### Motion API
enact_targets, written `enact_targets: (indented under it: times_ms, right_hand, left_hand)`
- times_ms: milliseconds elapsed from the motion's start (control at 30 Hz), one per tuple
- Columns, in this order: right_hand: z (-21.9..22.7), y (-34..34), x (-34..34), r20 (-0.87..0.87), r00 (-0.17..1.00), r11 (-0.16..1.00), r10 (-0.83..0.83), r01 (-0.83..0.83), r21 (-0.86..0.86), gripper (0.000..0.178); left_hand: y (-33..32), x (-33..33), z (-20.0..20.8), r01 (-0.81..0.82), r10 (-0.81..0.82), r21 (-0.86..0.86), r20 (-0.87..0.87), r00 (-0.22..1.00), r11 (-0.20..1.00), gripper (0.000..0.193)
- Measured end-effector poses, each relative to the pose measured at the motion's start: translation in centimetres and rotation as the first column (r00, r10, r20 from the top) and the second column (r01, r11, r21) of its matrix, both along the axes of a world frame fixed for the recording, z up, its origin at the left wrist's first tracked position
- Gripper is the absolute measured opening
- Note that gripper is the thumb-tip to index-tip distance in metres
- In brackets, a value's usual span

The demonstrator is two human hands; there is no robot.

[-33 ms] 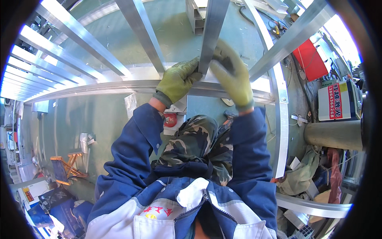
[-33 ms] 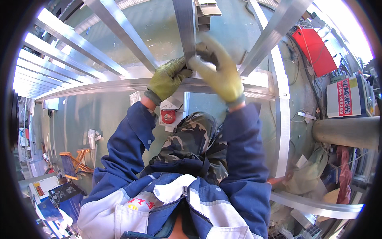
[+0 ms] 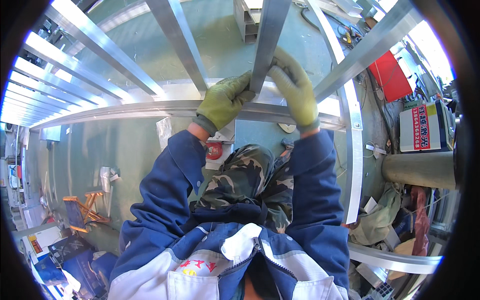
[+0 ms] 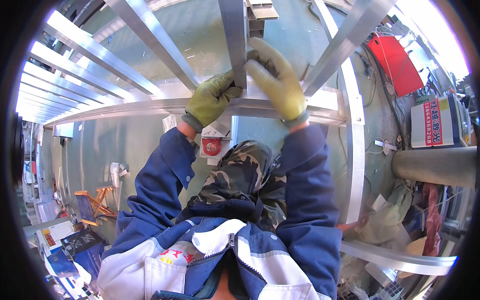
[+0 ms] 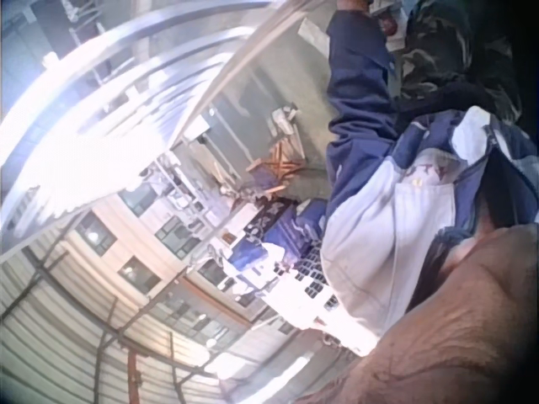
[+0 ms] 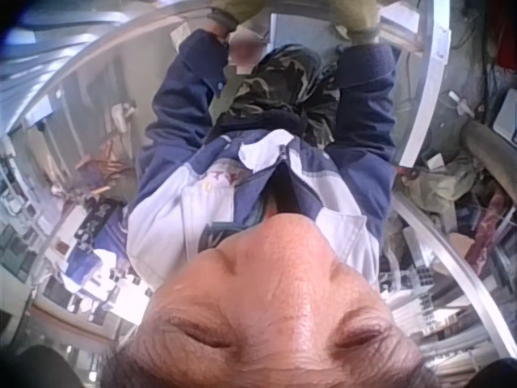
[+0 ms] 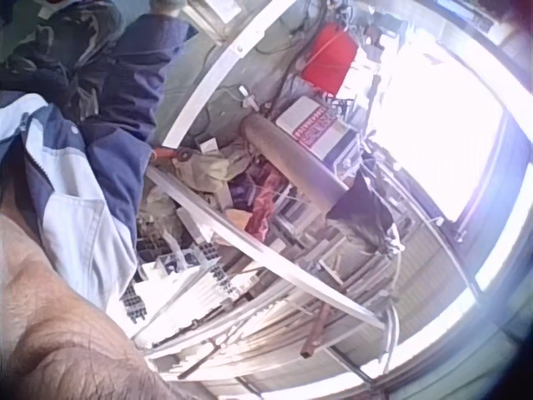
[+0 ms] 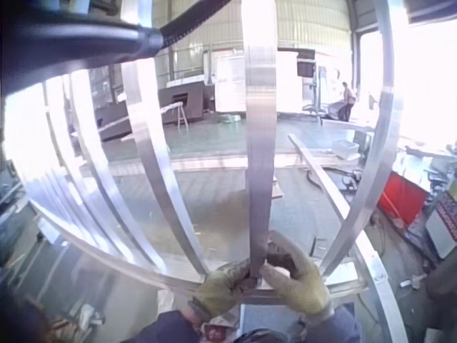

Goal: The person welds metal frame components using a handheld welding torch. They position metal bars, apply welds along seams, and reposition pieces as needed. The work occurs in a workshop with tools and materials visible on the floor.

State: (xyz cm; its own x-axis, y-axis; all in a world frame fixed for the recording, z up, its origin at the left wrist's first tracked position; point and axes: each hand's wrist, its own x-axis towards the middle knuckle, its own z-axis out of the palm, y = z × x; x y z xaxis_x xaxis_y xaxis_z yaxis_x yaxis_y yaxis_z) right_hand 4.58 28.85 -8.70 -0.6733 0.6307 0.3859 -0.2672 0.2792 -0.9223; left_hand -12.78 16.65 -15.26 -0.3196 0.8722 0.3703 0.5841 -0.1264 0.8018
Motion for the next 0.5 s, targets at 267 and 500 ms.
enact_targets:
  times_ms: [267, 500]
  right_hand:
    - [-2.6, 2.3, -2.8, 0.225, 0.873, 0.9, 0.432, -0.402, -0.169, 0.054]
    - [-2.4, 1.7, -3.3, 0.234, 0.916, 0.932, 0.325, -0.269, -0.241, 0.039]
  left_hand:
    - [-0.4, 0.7, 0.1, -0.093, 0.093, -0.004, 0.009, 0.996, 0.996, 0.032]
    - [-0.2, 0.5, 0.4, -0.068, 0.064, -0.031, -0.117, 0.991, 0.997, 0.022]
